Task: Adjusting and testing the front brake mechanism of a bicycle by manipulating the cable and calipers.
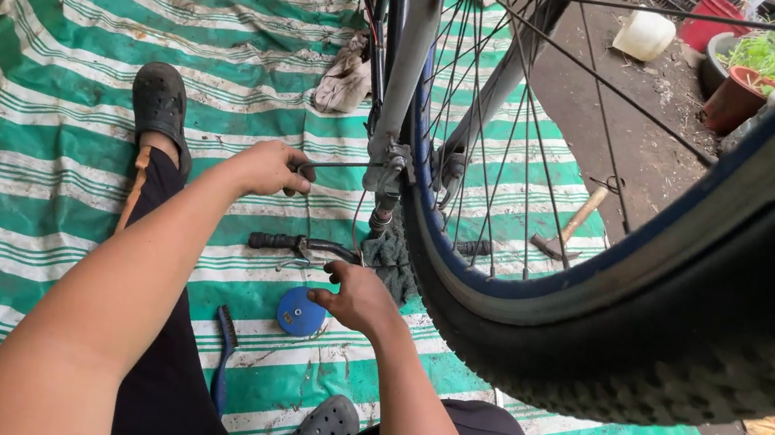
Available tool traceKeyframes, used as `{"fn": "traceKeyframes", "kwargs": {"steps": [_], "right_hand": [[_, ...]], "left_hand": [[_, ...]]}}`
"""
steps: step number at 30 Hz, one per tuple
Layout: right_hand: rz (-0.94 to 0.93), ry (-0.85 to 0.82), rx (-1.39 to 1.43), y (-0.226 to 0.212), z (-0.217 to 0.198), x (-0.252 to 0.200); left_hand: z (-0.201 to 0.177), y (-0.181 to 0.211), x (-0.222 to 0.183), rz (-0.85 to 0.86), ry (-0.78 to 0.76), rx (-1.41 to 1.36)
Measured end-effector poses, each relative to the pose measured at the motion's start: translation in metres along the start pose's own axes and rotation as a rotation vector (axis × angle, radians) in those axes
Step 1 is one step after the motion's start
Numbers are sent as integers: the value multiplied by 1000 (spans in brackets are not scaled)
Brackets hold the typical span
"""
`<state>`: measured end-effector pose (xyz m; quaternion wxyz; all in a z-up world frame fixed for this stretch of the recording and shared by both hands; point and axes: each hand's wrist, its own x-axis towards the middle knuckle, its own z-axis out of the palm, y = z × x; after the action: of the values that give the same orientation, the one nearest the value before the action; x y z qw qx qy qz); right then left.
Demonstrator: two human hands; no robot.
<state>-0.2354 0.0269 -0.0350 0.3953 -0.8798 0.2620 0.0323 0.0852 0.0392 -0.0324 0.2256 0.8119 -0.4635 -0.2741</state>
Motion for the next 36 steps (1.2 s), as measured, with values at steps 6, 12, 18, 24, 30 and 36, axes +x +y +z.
{"fn": "traceKeyframes", "kwargs": {"steps": [6, 12, 18, 24, 30, 36], "right_hand": [[-40, 53, 8, 31, 10, 4], [-47, 60, -39, 46, 17, 9], [-51, 48, -34, 49, 23, 15], [-36, 18, -73, 49, 29, 17], [-52, -10, -33, 40, 24, 10], [-60, 33, 139, 14, 16, 4]], "left_hand": [[-13, 17, -13, 32, 23, 168], [-14, 35, -32, 62, 73, 206], [8, 13, -23, 111, 307, 419], [57, -33, 15, 526, 968, 618], [22, 3, -39, 294, 413, 182], [39, 0, -10, -96, 85, -899]]}}
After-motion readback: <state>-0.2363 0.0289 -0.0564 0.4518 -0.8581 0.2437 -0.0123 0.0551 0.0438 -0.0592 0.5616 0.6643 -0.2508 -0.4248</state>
